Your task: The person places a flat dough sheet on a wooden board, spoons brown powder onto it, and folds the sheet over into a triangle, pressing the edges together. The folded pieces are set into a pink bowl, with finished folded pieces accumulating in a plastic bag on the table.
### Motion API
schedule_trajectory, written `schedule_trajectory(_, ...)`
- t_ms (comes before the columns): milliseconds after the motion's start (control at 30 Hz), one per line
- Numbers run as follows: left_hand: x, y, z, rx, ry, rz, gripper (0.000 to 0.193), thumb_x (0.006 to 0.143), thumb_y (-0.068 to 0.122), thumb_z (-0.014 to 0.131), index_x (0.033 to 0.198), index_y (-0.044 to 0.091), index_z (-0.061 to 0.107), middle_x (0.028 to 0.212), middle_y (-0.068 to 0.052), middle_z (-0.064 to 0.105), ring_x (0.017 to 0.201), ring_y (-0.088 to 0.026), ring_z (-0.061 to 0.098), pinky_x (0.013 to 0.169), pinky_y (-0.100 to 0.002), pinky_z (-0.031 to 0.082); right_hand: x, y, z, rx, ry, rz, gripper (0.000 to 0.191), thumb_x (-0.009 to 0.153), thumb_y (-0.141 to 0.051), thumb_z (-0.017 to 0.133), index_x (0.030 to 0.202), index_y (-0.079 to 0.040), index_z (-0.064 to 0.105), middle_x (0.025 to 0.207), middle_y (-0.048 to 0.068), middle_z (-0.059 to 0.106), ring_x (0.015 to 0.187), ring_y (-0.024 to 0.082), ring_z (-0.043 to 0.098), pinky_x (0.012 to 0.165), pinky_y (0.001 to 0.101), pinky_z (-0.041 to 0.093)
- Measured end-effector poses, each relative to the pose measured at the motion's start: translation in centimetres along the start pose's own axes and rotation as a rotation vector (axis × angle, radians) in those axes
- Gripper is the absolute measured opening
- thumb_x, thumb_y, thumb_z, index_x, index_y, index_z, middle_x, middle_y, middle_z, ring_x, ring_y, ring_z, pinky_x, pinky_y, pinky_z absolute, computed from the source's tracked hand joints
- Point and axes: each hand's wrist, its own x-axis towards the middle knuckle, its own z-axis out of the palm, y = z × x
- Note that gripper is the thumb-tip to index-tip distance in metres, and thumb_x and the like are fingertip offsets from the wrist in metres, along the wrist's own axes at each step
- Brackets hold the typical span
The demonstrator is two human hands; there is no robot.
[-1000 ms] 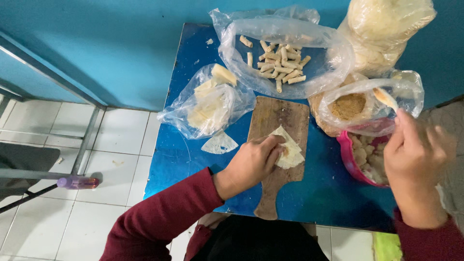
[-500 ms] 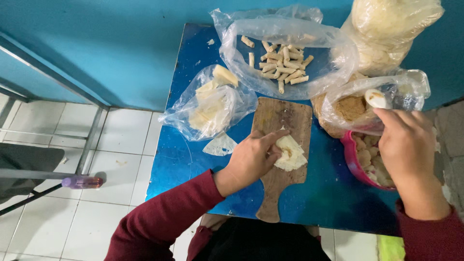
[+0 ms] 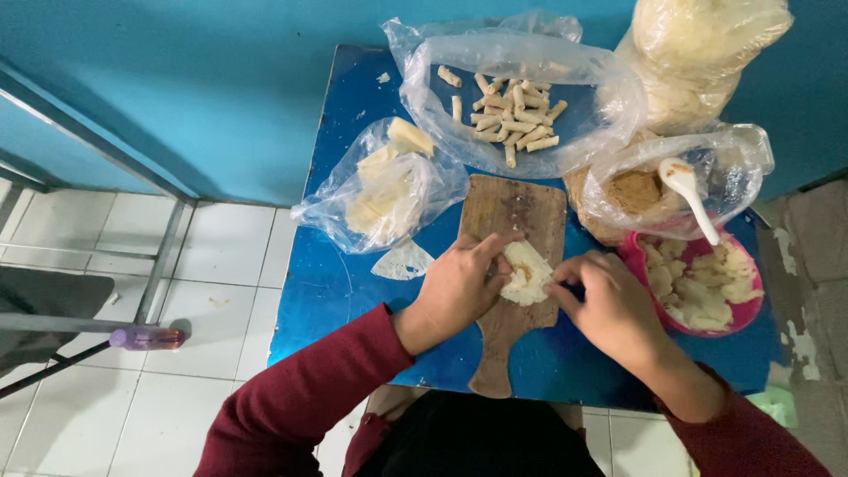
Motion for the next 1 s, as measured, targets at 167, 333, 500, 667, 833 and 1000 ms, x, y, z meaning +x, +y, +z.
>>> schedule_trajectory(167,0.2,-0.3,0.2,-0.007,-0.032,-0.006,0.05,0.083,0.009,0.067,0.133,0.015,0.063,0.087,0.0,0.075,0.09,-0.028,0.067,0.078,-0.039,0.056,0.0,0.8,1.1,0.076,-0.021,0.043,0.014,0.08,-0.015,0.08,0.085,-0.007,0.07,0.082,0.008,0.07,0.084,0.03,0.066,0.075,0.0414,0.052)
schedule_trajectory(333,0.1,-0.6,0.6,0.047,0.05,0.186,0.02,0.095,0.012,0.064,0.115,0.012,0.07,0.098,-0.009,0.074,0.093,-0.031,0.068,0.085,-0.043,0.054,-0.2,0.6,1.4,0.23,-0.029,0.236,0.02,0.083,-0.012,0.079,0.093,-0.003,0.064,0.085,0.008,0.072,0.072,0.023,0.071,0.065,0.0353,0.054)
schedule_trajectory(500,0.0,-0.6,0.6,0.062,0.056,0.214,0.016,0.094,0.011,0.062,0.109,0.009,0.068,0.104,-0.01,0.074,0.096,-0.033,0.066,0.085,-0.044,0.053,-0.3,-0.3,1.6,0.396,0.07,0.036,0.017,0.09,-0.002,0.07,0.105,-0.002,0.061,0.092,0.008,0.075,0.086,0.016,0.075,0.074,0.0281,0.056)
schedule_trajectory(667,0.0,-0.5,0.4,0.065,0.045,0.228,0.012,0.093,0.009,0.063,0.104,0.009,0.065,0.1,-0.008,0.07,0.096,-0.032,0.065,0.088,-0.044,0.051,0.0,-0.9,2.2,0.398,0.05,0.079,0.02,0.088,-0.002,0.075,0.103,-0.003,0.063,0.09,0.007,0.076,0.081,0.013,0.075,0.071,0.0272,0.056)
schedule_trajectory(833,-0.2,-0.4,0.5,0.06,0.059,0.204,0.011,0.089,0.008,0.065,0.1,0.011,0.068,0.093,-0.008,0.067,0.095,-0.032,0.064,0.085,-0.043,0.052,0.3,-1.0,2.9,0.368,0.061,0.054,0.024,0.082,-0.003,0.079,0.101,-0.003,0.064,0.088,0.008,0.075,0.075,0.014,0.072,0.068,0.0279,0.056)
schedule_trajectory(1000,-0.5,-0.4,0.6,0.159,0.036,0.201,0.014,0.086,0.012,0.069,0.099,0.011,0.071,0.092,-0.01,0.064,0.094,-0.033,0.062,0.081,-0.043,0.052,0.5,-1.3,3.0,0.268,0.079,0.035,0.024,0.082,-0.005,0.08,0.101,-0.005,0.065,0.089,0.008,0.068,0.073,0.02,0.069,0.063,0.0323,0.054)
